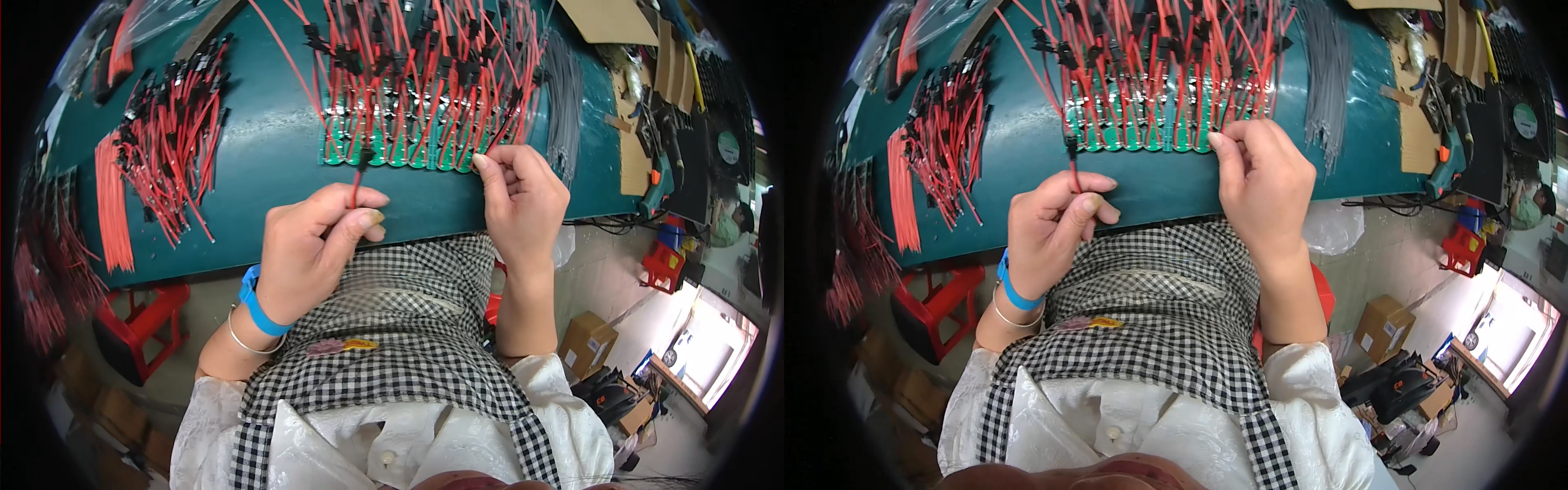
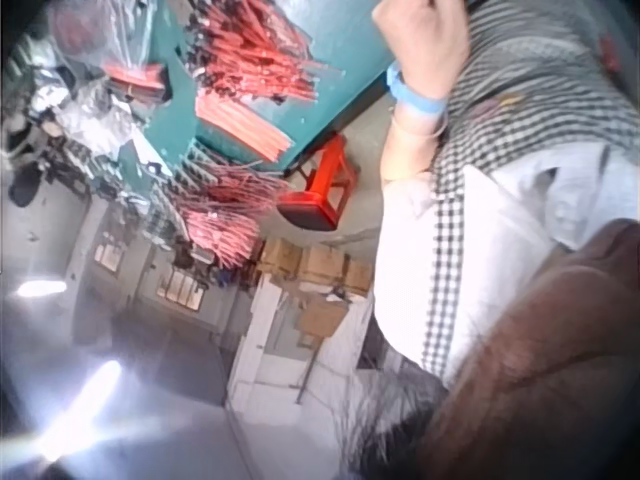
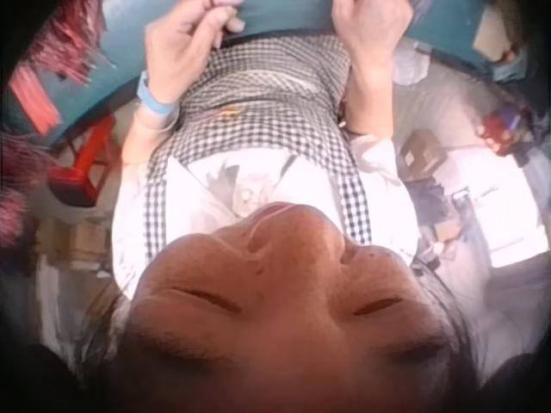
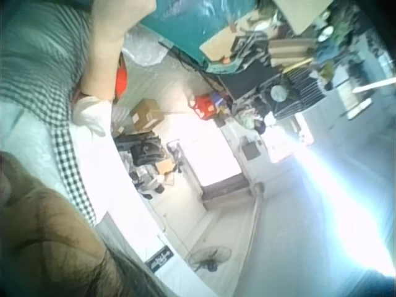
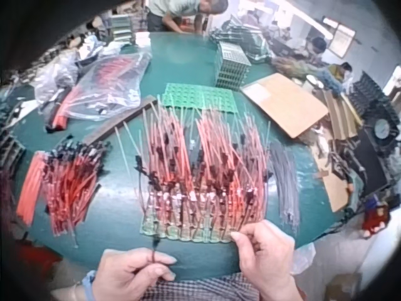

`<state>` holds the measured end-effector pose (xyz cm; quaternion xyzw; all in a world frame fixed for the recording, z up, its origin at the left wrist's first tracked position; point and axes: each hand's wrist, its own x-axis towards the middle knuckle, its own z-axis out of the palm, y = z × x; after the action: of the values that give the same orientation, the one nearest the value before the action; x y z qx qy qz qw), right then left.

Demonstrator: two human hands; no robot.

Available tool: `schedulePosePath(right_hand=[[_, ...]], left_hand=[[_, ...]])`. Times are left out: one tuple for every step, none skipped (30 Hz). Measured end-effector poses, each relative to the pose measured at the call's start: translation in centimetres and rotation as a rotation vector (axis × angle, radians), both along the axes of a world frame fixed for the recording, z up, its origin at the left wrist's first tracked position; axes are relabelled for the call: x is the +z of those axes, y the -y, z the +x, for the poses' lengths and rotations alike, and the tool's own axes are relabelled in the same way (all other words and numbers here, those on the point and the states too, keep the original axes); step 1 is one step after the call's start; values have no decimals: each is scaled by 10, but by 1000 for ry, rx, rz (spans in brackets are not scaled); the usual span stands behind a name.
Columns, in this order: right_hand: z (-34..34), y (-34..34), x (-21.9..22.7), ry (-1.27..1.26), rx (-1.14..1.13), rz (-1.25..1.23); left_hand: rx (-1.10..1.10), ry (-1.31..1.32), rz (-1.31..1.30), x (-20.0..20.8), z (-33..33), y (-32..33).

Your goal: Manually bundle and insert multi-lead wire connectors onto printed circuit board arrays at an assembly workbench.

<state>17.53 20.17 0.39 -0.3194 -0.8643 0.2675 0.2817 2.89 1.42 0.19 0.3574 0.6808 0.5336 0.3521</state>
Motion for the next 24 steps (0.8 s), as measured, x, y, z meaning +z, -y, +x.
schedulePosePath(right_hand=[[-2, 2, -1, 0, -19, 3], [-2, 2, -4, -3, -48, -3], [-1, 2, -5, -12, -66, -35], [0, 2, -6, -21, -84, -68], [1, 2, -8, -29, -102, -101], [2, 3, -9, -51, -97, -114], [3, 7, -6, -117, -59, -211], [4, 14, 0, -181, -21, -308], [5, 21, 8, -243, 18, -409], [6, 24, 17, -226, 200, -510], [4, 31, 30, -245, 317, -745], [5, 31, 25, -254, 415, -685], [6, 30, 21, -265, 512, -623], [10, 36, 26, -281, 359, -745], [18, 35, 28, -348, 209, -946], [19, 36, 30, -396, 242, -981], [17, 35, 31, -443, 274, -1017], [18, 29, 32, -367, 498, -913], [18, 25, 32, -289, 715, -798], [16, 27, 34, -259, 792, -718], [20, 27, 35, -276, 659, -794], [27, 27, 36, -292, 522, -867], [31, 27, 35, -308, 382, -936], [35, 23, 32, -349, 255, -837]], left_hand=[[-6, 29, 7, 2, 1, -1], [-12, 59, 15, 4, 3, -3], [-21, 88, 26, 6, 3, -5], [-52, 101, 34, 8, 3, -6], [-62, 109, 59, 9, 3, -5], [-74, 118, 87, 6, 5, -5], [-86, 127, 116, 6, 7, -6], [-113, 152, 73, 11, 8, -6], [-147, 141, 89, 13, 11, -8], [-175, 125, 100, 13, 15, -8], [-203, 109, 109, 13, 18, -8], [-262, 36, 97, 11, 20, -10], [-318, -25, 79, 11, 20, -9], [-328, -16, 94, 10, 20, -9], [-334, 1, 112, 9, 21, -9], [-399, 78, 95, 11, 17, -7], [-464, 157, 78, 14, 11, -7], [-535, 238, 68, 15, 8, -7], [-580, 271, 73, 15, 7, -6], [-625, 306, 79, 14, 6, -4], [-678, 344, 92, 13, 5, -3], [-574, 69, 133, 15, 3, -2], [-343, -235, 152, 16, -5, 2], [-122, -525, 179, 16, -15, 4]])
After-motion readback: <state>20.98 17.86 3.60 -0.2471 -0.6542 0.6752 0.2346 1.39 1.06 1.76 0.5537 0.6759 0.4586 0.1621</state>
